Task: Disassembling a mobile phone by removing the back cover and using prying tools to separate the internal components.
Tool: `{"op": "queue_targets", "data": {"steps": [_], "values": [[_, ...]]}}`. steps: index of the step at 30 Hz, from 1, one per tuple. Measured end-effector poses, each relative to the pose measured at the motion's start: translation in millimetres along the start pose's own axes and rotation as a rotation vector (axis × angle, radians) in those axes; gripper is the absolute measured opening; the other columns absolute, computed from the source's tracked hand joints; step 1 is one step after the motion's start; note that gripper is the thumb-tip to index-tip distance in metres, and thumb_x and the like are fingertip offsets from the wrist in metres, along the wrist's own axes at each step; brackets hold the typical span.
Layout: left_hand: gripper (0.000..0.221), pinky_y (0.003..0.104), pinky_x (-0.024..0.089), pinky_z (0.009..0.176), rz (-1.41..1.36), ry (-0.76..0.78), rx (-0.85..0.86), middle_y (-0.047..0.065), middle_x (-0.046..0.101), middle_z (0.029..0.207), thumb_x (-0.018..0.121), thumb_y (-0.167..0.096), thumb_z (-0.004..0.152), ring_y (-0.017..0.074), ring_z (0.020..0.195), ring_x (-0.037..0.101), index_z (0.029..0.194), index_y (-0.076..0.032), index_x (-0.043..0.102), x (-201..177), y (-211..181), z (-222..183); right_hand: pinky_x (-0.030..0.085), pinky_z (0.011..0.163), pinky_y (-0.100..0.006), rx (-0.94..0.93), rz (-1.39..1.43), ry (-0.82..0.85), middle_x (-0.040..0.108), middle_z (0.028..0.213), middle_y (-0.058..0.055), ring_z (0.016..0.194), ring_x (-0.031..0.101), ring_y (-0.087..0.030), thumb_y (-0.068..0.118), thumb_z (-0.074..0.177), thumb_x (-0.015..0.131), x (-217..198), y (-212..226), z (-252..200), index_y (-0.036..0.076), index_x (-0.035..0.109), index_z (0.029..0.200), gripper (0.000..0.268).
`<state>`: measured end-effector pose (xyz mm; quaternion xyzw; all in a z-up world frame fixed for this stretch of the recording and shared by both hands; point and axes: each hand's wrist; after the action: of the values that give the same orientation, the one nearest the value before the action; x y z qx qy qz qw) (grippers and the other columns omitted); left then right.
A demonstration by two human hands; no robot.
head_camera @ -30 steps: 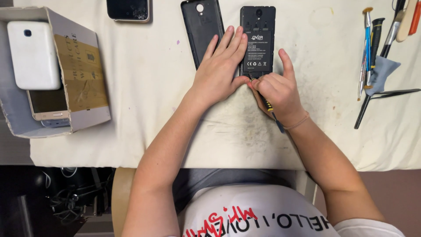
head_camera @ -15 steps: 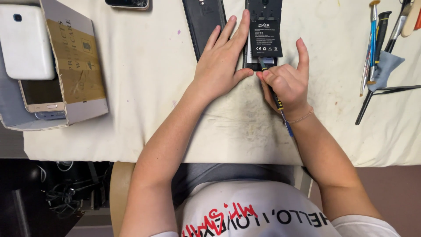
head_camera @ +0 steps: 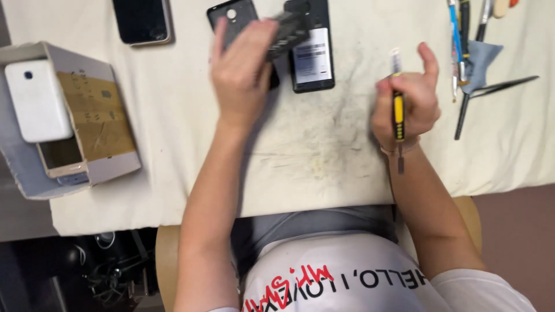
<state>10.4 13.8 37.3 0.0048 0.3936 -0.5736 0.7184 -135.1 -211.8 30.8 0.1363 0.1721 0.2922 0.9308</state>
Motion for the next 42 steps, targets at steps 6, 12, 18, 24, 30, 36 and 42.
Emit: {"op": "queue_targets", "data": {"steps": [6, 12, 18, 24, 30, 36, 42], "values": [[0.046, 0.059, 0.045, 0.104, 0.286, 0.044, -0.163, 0.021, 0.074, 0.129, 0.065, 0.01, 0.091, 0.0388, 0.117, 0.072, 0.135, 0.0, 0.069, -63.0, 57.5, -11.8, 0.058, 0.078, -0.042, 0.295, -0.458, -0.322, 0.069, 0.098, -0.019, 0.089, 0.067, -0.031, -0.009, 0.098, 0.067, -132.6, -49.9, -14.5, -0.008, 0.071, 0.102, 0.007], [0.05, 0.047, 0.053, 0.104, 0.168, 0.314, -0.283, 0.029, 0.066, 0.138, 0.056, 0.025, 0.088, 0.0413, 0.12, 0.065, 0.128, 0.004, 0.079, -97.1, 81.3, -22.5, 0.032, 0.093, -0.038, 0.953, -1.109, 0.076, 0.046, 0.063, 0.012, 0.059, 0.05, -0.014, 0.039, 0.108, 0.089, -257.4, -114.3, -85.1, 0.022, 0.047, 0.071, 0.059], [0.044, 0.064, 0.024, 0.113, 0.238, 0.415, -0.388, 0.025, 0.064, 0.147, 0.056, 0.019, 0.09, 0.0434, 0.137, 0.05, 0.123, 0.001, 0.08, -103.6, 76.6, -23.5, 0.024, 0.083, -0.044, 1.06, -1.258, 0.418, 0.05, 0.064, 0.01, 0.075, 0.052, -0.024, 0.041, 0.104, 0.075, -234.3, -111.4, -71.1, 0.023, 0.05, 0.07, 0.045], [0.034, 0.068, 0.012, 0.114, 0.385, 0.435, -0.275, 0.028, 0.058, 0.151, 0.072, -0.004, 0.095, 0.0454, 0.142, 0.046, 0.13, -0.002, 0.076, -52.9, 43.7, -12.4, 0.025, 0.097, -0.045, 0.368, -0.84, 0.421, 0.075, 0.102, -0.003, 0.096, 0.062, -0.032, 0.01, 0.105, 0.067, -162.4, -148.0, 0.6, 0.015, 0.077, 0.099, 0.012], [0.047, 0.074, 0.016, 0.114, 0.265, 0.501, -0.047, 0.021, 0.054, 0.149, 0.069, -0.033, 0.098, 0.0415, 0.143, 0.043, 0.138, -0.008, 0.062, -4.2, 6.4, -10.7, 0.018, 0.106, -0.06, 0.41, -0.949, 0.633, 0.072, 0.112, -0.011, 0.115, 0.058, -0.036, 0.034, 0.093, 0.085, -104.6, -160.7, -26.4, 0.012, 0.077, 0.108, 0.028], [0.036, 0.072, 0.023, 0.114, 0.171, 0.532, 0.088, 0.028, 0.057, 0.143, 0.069, -0.031, 0.099, 0.039, 0.139, 0.049, 0.126, -0.008, 0.067, 16.6, -8.9, -11.9, 0.003, 0.111, -0.069, 0.675, -0.802, 0.548, 0.065, 0.105, 0.003, 0.112, 0.061, -0.033, 0.004, 0.091, 0.08, -107.9, -171.7, -26.2, 0.019, 0.061, 0.101, 0.025], [0.037, 0.072, 0.02, 0.118, 0.178, 0.543, 0.14, 0.029, 0.061, 0.136, 0.076, -0.032, 0.092, 0.0388, 0.134, 0.054, 0.117, -0.005, 0.069, 16.5, -12.4, -14.7, 0.026, 0.094, -0.044, 0.44, -0.919, 0.49, 0.059, 0.097, 0.002, 0.1, 0.056, -0.028, 0.02, 0.091, 0.082, -113.4, -170.6, -10.6, 0.015, 0.064, 0.101, 0.022]]}}
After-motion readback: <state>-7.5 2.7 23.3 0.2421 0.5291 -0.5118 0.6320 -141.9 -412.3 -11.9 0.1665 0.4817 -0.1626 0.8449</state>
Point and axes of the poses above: each hand's wrist, its own z-axis towards the middle knuckle, its own x-axis out of the palm, y = z × x
